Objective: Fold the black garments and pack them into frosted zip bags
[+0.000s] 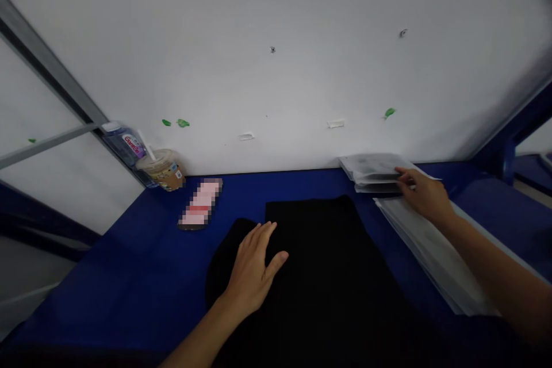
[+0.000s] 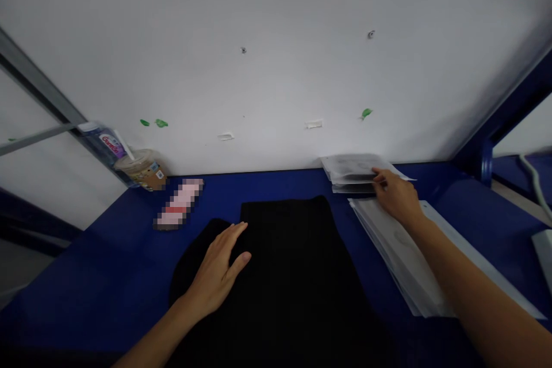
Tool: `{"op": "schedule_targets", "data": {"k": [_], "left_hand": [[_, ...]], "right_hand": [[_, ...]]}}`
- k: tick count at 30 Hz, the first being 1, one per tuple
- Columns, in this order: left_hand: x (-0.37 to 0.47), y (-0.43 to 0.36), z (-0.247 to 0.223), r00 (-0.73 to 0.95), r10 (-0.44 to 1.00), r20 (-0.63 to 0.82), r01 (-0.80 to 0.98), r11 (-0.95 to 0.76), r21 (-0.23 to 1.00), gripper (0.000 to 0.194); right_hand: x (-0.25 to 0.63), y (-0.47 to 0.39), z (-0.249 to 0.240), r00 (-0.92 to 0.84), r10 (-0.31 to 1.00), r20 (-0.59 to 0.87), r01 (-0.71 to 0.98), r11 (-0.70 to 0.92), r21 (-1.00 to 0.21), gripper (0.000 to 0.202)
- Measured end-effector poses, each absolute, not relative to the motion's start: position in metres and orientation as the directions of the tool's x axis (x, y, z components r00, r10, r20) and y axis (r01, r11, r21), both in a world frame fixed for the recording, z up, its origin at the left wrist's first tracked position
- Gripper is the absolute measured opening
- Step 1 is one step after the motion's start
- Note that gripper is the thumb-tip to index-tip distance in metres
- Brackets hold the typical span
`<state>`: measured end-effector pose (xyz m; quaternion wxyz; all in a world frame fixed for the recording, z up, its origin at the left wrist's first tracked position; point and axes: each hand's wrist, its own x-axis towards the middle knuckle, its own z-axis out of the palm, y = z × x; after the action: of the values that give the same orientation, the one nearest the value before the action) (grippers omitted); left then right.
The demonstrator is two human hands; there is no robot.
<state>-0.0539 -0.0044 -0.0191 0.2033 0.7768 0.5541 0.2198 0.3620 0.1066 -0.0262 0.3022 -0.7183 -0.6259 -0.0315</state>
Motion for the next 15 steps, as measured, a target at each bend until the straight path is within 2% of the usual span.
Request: {"op": "schedule_targets", "data": {"k": [4,7,11,15], "left_hand": [[-0.058,0.002,-0.011,0.224,0.966,0.13,0.764,-0.257,0.592,0.048],[-0.059,0.022,0.002,0.143,0.978,0.15,0.782,-0.205,0.589,0.034],[-0.056,0.064,0.012,0.084,0.989,0.125,0.818,-0.141,0.558,0.023],[-0.052,0.098,0.007,0.087,0.996,0.02,0.84,-0.084,0.536,0.024]], "right_hand": [[0.342,0.096,-0.013,0.185,0.872,0.453,0.942,-0.026,-0.335,0.021],[0.31,0.09,-0.009,0.111,0.896,0.43,0.943,0.041,-0.33,0.025],[0.267,0.09,-0.017,-0.028,0.943,0.331,0.912,0.159,-0.379,0.028],[0.25,0.095,-0.025,-0.034,0.959,0.282,0.872,0.166,-0.46,0.026]]}}
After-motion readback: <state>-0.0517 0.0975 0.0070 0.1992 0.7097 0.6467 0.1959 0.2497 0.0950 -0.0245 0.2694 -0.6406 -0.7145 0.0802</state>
